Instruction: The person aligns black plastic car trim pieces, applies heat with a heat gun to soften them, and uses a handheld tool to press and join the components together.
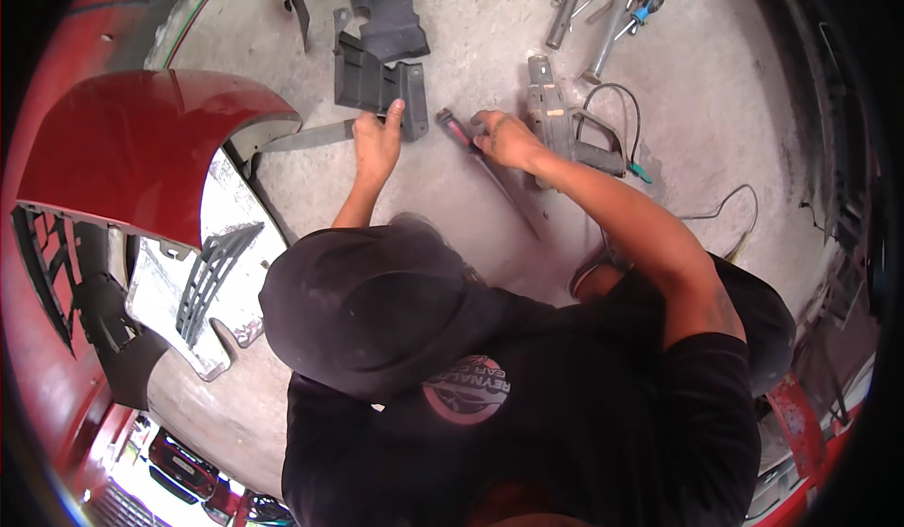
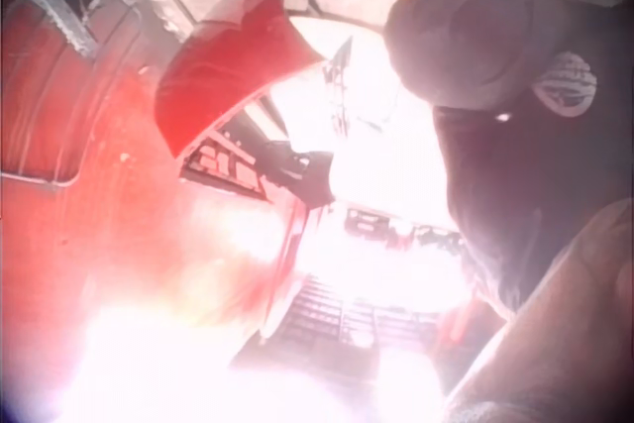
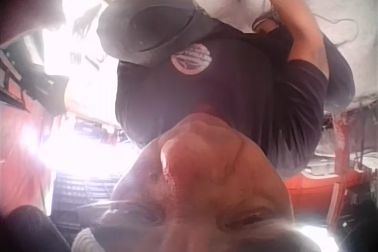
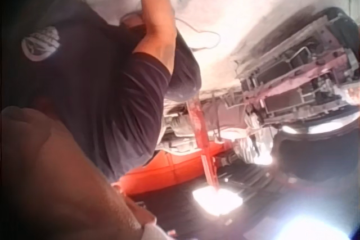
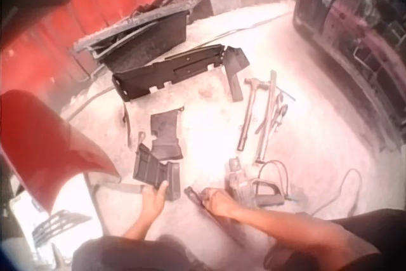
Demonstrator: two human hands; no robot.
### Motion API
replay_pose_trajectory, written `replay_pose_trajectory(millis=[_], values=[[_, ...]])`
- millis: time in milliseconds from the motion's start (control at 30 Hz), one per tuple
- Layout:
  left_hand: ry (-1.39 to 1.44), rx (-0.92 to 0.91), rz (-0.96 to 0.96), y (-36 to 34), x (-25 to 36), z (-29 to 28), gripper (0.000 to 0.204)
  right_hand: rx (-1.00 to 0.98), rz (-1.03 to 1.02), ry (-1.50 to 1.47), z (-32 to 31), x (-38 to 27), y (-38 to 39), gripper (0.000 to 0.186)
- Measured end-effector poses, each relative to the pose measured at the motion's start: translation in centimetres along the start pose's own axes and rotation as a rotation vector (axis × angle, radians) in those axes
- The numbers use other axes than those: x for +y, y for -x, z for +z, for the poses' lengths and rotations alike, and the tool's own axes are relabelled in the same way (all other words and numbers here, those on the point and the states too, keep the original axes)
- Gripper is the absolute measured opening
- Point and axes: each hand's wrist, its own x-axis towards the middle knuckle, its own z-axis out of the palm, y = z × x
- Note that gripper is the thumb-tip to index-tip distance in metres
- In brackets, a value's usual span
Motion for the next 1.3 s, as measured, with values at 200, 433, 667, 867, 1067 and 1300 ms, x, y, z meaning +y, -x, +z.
replay_pose_trajectory(millis=[200, 433, 667, 867, 1067, 1300], values=[[0.099, 0.119, 0.237, 2.6, 1.2, 0.2, 0.032, 0.085, -0.014, 0.093, -5.7, -2.4, -1.1, 0.037], [0.475, 0.150, -0.071, 4.1, -0.6, 0.4, 0.020, 0.199, -0.134, -0.293, -5.0, 0.6, -11.6, 0.047], [0.802, 0.072, -0.339, 1.5, -1.5, -1.3, 0.017, 0.233, 0.023, -0.660, -3.9, -4.4, -18.2, 0.054], [0.641, -0.045, -0.442, -1.2, -2.8, -1.9, 0.026, 0.271, -0.108, -0.548, -7.5, -5.7, -16.1, 0.036], [-0.197, -0.503, -0.516, -2.4, 2.2, -4.8, 0.043, 0.502, -0.411, 0.127, -6.6, -4.7, -8.8, 0.036], [0.050, -0.343, -0.147, -1.9, 5.3, 0.2, 0.052, 0.458, -0.390, 0.327, 0.5, -3.3, -6.5, 0.046]])
